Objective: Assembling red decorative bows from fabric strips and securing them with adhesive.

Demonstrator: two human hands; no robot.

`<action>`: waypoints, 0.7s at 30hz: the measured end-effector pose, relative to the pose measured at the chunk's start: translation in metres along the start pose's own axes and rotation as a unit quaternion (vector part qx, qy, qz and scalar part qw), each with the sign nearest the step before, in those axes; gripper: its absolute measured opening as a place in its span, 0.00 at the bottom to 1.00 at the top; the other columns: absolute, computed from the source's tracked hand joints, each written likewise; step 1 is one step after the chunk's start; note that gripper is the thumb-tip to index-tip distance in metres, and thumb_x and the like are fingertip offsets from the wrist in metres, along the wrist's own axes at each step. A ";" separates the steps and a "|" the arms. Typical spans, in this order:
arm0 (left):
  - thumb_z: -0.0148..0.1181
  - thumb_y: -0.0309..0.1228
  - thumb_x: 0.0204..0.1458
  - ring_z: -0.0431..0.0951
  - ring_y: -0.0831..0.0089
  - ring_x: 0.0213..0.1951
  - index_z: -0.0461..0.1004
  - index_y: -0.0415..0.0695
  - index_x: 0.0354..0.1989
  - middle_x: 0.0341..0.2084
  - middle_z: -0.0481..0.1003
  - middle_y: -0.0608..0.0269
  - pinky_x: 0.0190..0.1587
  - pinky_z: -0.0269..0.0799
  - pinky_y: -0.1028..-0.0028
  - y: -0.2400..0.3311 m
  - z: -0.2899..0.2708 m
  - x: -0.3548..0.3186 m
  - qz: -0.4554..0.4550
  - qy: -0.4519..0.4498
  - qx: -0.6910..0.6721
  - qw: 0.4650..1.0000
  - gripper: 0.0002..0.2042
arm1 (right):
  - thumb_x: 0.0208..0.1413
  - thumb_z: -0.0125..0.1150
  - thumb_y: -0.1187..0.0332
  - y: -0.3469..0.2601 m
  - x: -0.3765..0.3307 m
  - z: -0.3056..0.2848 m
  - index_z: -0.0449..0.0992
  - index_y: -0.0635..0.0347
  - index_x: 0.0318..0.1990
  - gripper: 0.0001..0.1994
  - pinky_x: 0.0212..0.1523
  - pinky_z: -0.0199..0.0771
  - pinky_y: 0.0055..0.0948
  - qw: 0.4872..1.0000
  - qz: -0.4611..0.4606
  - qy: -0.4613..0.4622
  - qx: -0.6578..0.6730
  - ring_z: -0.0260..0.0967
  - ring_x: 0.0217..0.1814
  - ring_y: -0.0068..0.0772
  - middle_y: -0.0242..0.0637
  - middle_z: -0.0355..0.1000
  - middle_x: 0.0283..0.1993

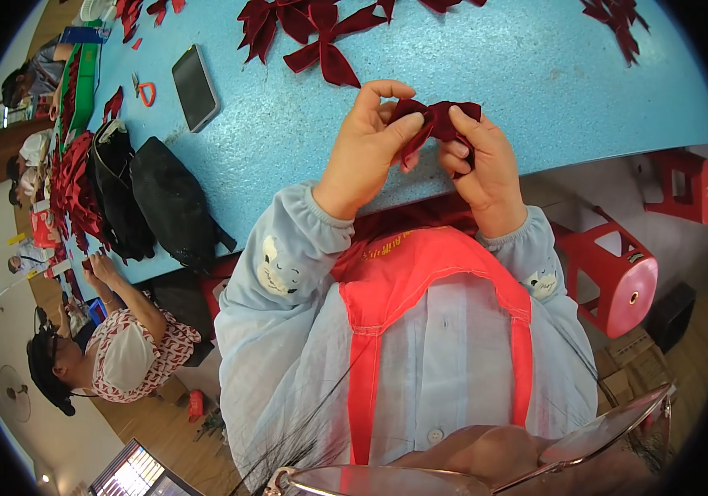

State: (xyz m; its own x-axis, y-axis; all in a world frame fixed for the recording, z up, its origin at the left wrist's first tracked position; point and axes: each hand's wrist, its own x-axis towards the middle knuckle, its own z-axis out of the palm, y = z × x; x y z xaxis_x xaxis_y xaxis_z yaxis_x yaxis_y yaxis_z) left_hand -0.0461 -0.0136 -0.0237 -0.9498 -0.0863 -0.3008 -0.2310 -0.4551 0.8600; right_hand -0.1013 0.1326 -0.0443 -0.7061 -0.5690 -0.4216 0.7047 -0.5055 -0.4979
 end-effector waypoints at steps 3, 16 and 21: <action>0.55 0.23 0.51 0.71 0.78 0.24 0.60 0.40 0.46 0.27 0.70 0.61 0.24 0.69 0.80 -0.001 0.007 -0.007 0.098 0.051 0.010 0.994 0.15 | 0.56 0.53 0.70 0.003 0.000 0.002 0.70 0.59 0.37 0.04 0.16 0.49 0.13 0.998 -0.048 0.012 -0.030 0.53 0.20 0.12 0.28 0.67 0.28; 0.55 0.22 0.50 0.72 0.74 0.27 0.59 0.39 0.47 0.34 0.69 0.56 0.25 0.72 0.76 0.001 0.017 -0.020 0.024 0.027 -0.069 0.997 0.17 | 0.53 0.53 0.75 0.012 0.002 0.016 0.70 0.61 0.40 0.07 0.26 0.60 0.18 0.942 -0.278 0.039 -0.187 0.61 0.29 0.19 0.31 0.68 0.33; 0.54 0.18 0.48 0.73 0.74 0.34 0.59 0.41 0.49 0.36 0.70 0.59 0.36 0.71 0.75 -0.007 0.024 -0.018 0.100 0.096 -0.010 0.990 0.20 | 0.50 0.54 0.79 -0.002 -0.008 0.008 0.70 0.63 0.36 0.06 0.35 0.64 0.21 0.639 -0.551 0.020 -0.536 0.63 0.36 0.22 0.34 0.68 0.34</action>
State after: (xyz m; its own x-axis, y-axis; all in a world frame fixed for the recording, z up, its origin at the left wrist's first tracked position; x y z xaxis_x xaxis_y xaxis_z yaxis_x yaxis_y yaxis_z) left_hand -0.0321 0.0123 -0.0149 -0.9184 -0.3421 -0.1987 -0.0351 -0.4298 0.9023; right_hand -0.0966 0.1331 -0.0333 -0.7482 -0.2227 0.6250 -0.6607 0.1633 -0.7327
